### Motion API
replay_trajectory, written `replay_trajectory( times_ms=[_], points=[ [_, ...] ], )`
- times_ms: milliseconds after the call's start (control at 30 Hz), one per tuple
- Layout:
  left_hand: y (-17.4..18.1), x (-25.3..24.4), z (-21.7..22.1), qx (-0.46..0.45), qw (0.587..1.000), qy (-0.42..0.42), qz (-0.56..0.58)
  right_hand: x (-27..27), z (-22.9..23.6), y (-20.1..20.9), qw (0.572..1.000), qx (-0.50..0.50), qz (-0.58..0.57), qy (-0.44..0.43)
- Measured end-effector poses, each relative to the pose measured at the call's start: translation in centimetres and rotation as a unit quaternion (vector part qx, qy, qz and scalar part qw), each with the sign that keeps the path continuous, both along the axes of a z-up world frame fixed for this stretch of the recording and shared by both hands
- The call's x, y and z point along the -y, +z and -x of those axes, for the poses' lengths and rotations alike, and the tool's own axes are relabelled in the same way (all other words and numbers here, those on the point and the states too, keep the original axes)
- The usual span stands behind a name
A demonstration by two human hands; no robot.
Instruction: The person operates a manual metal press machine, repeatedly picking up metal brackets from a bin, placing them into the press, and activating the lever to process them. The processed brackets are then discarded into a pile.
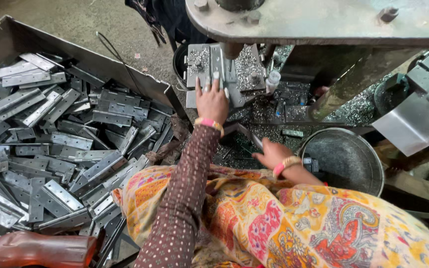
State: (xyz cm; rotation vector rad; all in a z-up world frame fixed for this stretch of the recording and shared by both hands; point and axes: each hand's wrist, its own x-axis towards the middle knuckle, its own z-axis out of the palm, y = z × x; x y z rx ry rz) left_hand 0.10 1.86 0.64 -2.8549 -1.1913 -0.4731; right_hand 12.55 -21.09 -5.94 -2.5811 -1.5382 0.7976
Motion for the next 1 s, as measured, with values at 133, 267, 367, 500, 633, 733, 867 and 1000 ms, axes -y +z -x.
replay_trajectory(
  times_ms=[133, 267, 367, 500, 633, 733, 867, 1000],
  points=[
    [-0.9, -2.5, -1.2, -0.019, 1.000, 0.011, -0.019, 0.1, -0.4, -0.5, 1.000, 0.014, -0.004, 0.008],
    [-2.2, -3.4, -1.6, 0.004, 1.000, 0.006, -0.027, 3.0, 1.0, -6.1, 0.993, 0.011, -0.119, -0.003],
    [-2.2, -3.2, -1.4, -0.058, 0.998, -0.005, 0.017, 3.8, -0.1, -10.0, 0.993, 0.021, -0.114, 0.007],
    [-1.0, -1.5, 1.0, 0.028, 0.999, -0.033, 0.028, 4.0, -0.8, -10.2, 0.995, 0.029, -0.098, -0.005],
    [-1.8, 0.4, 8.7, 0.129, 0.979, -0.082, -0.138, 3.3, -2.3, -6.7, 0.997, 0.032, -0.071, 0.005],
    [-3.3, -0.7, 18.5, -0.001, 0.990, 0.063, -0.126, 2.5, -2.4, -4.2, 0.998, 0.040, -0.050, 0.014],
    [-7.4, -5.2, 32.5, -0.072, 0.969, 0.225, -0.072, 2.2, -1.9, -2.6, 0.996, 0.060, -0.058, 0.021],
    [-11.7, -6.6, 40.3, -0.045, 0.991, 0.122, -0.024, 2.1, -1.1, -2.2, 0.997, 0.067, -0.032, 0.009]
  ],
)
